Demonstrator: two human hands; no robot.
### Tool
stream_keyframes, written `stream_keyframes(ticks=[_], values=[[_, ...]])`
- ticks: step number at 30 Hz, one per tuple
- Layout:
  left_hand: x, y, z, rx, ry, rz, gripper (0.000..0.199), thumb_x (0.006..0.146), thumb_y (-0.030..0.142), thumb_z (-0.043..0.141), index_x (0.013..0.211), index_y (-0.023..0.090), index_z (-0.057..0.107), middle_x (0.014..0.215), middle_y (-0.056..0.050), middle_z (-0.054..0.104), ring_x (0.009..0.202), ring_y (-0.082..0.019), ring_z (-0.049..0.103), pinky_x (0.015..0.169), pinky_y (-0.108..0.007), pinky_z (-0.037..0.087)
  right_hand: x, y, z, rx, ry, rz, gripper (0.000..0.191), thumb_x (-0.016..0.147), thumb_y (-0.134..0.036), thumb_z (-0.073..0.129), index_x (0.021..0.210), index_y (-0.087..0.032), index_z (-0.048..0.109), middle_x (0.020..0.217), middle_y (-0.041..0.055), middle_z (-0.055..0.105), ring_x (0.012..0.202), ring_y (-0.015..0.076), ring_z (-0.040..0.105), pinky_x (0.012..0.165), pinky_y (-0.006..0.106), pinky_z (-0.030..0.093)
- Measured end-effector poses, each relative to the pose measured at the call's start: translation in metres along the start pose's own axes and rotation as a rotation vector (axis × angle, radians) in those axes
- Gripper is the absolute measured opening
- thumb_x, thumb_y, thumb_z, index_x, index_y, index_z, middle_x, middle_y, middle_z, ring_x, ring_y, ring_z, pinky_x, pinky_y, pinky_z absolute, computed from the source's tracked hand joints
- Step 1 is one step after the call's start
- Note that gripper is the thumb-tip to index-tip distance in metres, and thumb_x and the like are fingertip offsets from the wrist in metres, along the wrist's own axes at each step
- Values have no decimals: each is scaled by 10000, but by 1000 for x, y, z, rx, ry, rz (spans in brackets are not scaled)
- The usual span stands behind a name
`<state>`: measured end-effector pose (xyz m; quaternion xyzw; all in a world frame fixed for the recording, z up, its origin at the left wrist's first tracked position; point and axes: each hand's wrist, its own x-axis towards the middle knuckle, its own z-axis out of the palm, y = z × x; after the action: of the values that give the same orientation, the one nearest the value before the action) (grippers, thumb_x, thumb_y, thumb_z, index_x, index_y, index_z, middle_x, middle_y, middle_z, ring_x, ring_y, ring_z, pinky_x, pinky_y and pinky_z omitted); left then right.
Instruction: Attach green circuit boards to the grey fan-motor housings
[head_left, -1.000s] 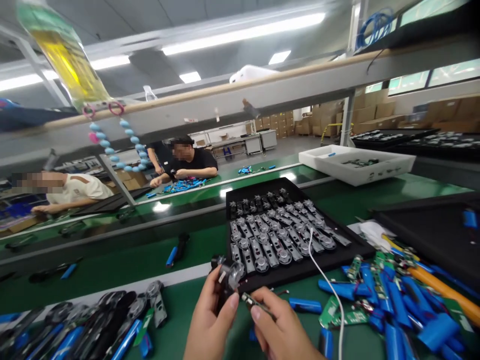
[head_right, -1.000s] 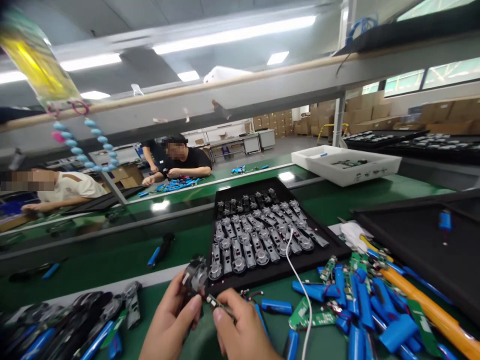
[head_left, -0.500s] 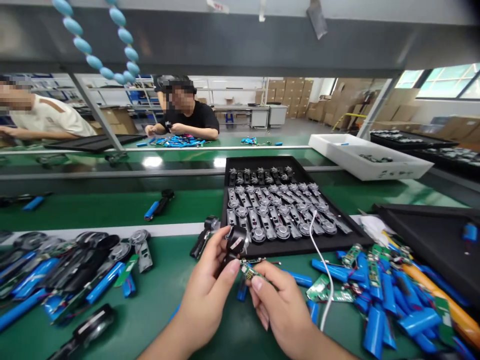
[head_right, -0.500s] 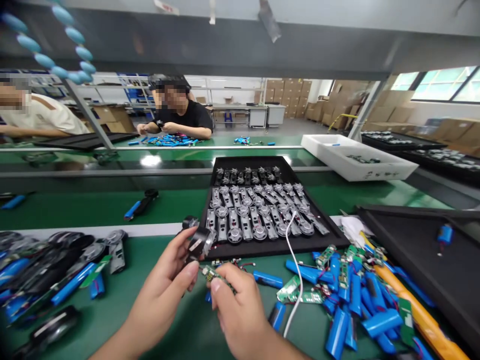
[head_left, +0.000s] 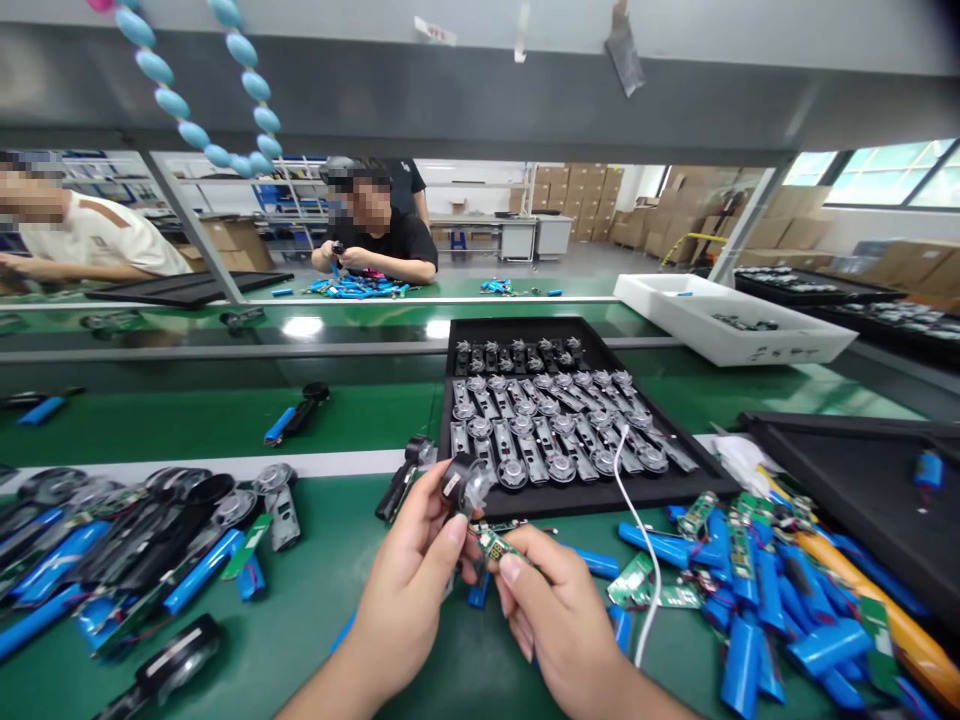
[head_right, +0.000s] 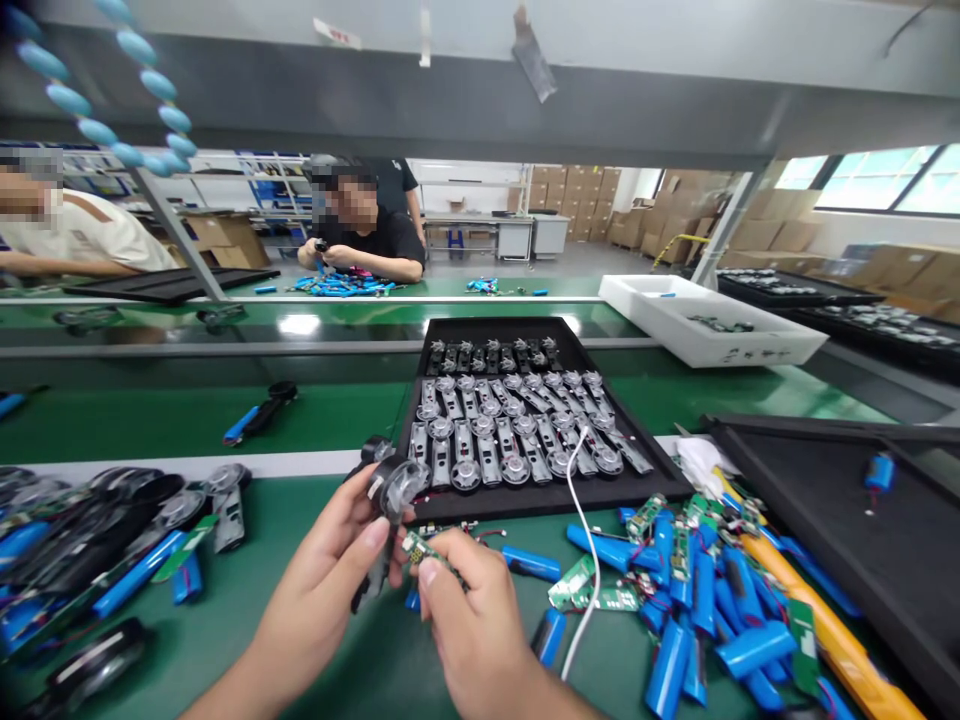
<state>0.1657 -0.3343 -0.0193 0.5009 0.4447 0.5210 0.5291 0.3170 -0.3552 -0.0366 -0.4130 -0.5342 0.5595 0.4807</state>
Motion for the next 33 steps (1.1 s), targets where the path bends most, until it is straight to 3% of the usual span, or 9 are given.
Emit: stream_keyframes(ticks=[6,11,16,24,26,29,33], values=[[-4,-4,1,-63,-8,25,502,946,443,608,1390,279,440,1074,-54,664,685,-152,623,573,-284,545,-1,2,-1,-9,-2,-25,346,961,-448,475,760,-186,579,568,-60,422,393,81,324,341,207,285],[-3,3,2,-67,-22,9,519,929,474,628,1365,266,439,1035,-51,669,654,-149,608,574,-302,548,0,5,-1,16,-14,-38,389,967,-495,494,802,-171,632,588,-52,440,382,76,321,331,208,269],[-3,1,4,-86,41,22,549,899,500,656,1350,254,463,979,-46,682,616,-150,612,531,-294,543,1,5,0,26,-20,-56,415,962,-526,504,785,-172,628,606,-48,448,378,69,320,321,203,249],[-5,-11,2,-95,53,9,567,896,489,656,1387,254,496,978,-63,711,550,-131,596,501,-271,501,1,19,-3,14,-34,-76,336,957,-437,510,796,-176,649,573,-55,456,361,70,317,328,202,244],[-5,-11,1,-99,53,15,552,895,487,659,1385,278,515,1013,-65,718,586,-140,622,552,-280,522,1,24,-6,1,-27,-86,323,953,-422,516,790,-178,652,572,-51,471,366,72,330,335,202,245],[-5,-5,1,-122,60,1,546,849,491,722,1338,303,567,1068,-60,725,825,-193,681,769,-306,552,0,28,-9,-19,4,-101,325,943,-421,535,765,-179,659,565,-45,493,375,78,353,352,205,265],[-4,7,3,-196,10,-82,565,792,505,781,1287,319,583,1123,-54,724,1035,-242,658,970,-367,491,0,25,-9,-39,42,-81,309,926,-406,570,734,-181,660,572,-34,528,388,84,381,374,205,297]])
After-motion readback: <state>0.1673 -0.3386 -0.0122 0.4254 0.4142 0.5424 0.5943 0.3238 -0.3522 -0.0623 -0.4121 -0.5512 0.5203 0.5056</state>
